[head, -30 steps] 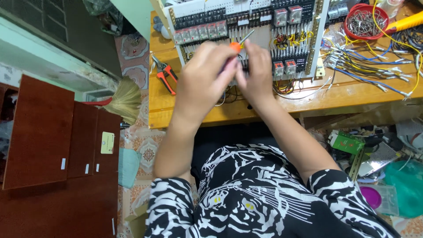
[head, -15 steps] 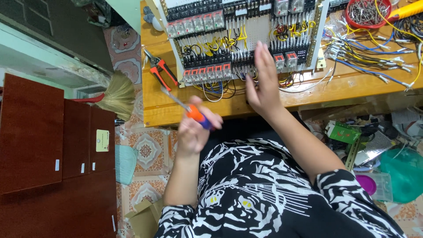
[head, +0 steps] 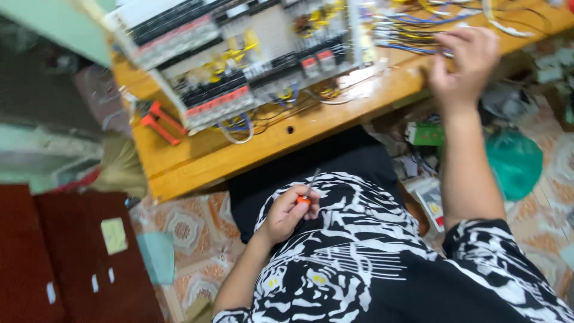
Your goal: Connecting electrical wires to a terminal block on a control panel using a screwdriver.
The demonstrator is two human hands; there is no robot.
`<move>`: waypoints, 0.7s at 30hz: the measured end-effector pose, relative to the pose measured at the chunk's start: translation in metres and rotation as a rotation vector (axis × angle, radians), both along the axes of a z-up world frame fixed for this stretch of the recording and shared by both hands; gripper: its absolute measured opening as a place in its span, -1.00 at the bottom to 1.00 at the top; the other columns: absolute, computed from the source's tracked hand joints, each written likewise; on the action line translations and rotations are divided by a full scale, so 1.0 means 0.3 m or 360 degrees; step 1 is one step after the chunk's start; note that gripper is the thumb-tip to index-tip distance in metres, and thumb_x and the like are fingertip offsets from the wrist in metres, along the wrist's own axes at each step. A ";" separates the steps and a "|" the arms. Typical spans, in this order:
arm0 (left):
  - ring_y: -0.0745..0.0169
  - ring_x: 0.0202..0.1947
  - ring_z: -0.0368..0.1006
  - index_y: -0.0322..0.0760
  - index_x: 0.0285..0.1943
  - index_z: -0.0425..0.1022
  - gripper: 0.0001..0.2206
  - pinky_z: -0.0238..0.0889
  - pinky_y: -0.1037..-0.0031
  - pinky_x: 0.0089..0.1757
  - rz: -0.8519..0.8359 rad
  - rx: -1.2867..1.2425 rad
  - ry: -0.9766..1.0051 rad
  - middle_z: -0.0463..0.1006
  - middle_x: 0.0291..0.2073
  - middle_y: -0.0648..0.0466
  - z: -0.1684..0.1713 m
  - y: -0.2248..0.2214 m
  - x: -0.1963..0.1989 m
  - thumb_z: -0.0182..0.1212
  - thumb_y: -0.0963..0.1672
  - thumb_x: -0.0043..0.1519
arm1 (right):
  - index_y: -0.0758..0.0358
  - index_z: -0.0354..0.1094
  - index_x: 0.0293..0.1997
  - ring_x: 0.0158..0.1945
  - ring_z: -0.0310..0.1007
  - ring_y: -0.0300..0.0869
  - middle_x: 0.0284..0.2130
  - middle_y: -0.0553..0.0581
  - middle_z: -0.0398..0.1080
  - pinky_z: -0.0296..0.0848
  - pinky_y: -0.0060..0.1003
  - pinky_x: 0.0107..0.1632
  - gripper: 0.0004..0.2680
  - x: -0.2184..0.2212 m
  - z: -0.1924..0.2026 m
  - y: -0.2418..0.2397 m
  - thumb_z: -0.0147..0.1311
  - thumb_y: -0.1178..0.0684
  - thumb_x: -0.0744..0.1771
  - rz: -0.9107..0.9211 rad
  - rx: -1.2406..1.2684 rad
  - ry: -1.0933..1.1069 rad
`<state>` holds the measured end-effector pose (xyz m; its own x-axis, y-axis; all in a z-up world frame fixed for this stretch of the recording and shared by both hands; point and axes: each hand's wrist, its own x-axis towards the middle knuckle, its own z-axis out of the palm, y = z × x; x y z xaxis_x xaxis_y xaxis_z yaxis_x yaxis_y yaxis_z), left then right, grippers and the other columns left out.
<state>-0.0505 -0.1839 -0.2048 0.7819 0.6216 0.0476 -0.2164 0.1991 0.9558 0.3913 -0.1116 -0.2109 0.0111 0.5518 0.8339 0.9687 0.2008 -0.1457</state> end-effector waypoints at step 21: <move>0.17 -0.14 0.45 -0.41 0.27 0.30 -0.68 0.44 0.35 -0.07 0.0327 -0.0025 0.0214 0.48 -0.12 -0.05 0.005 0.017 0.039 -0.10 -0.11 0.43 | 0.03 0.52 -0.03 0.07 0.38 0.15 0.02 0.01 0.56 0.19 -0.03 -0.03 -0.93 0.014 -0.001 0.124 0.31 0.08 0.43 -0.0109 -0.0318 -0.0371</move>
<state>-0.0388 -0.1788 -0.2032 0.6376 0.7681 -0.0590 -0.1251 0.1788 0.9759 0.3955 -0.0745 -0.2111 -0.1247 0.7095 0.6936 0.9910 0.1238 0.0516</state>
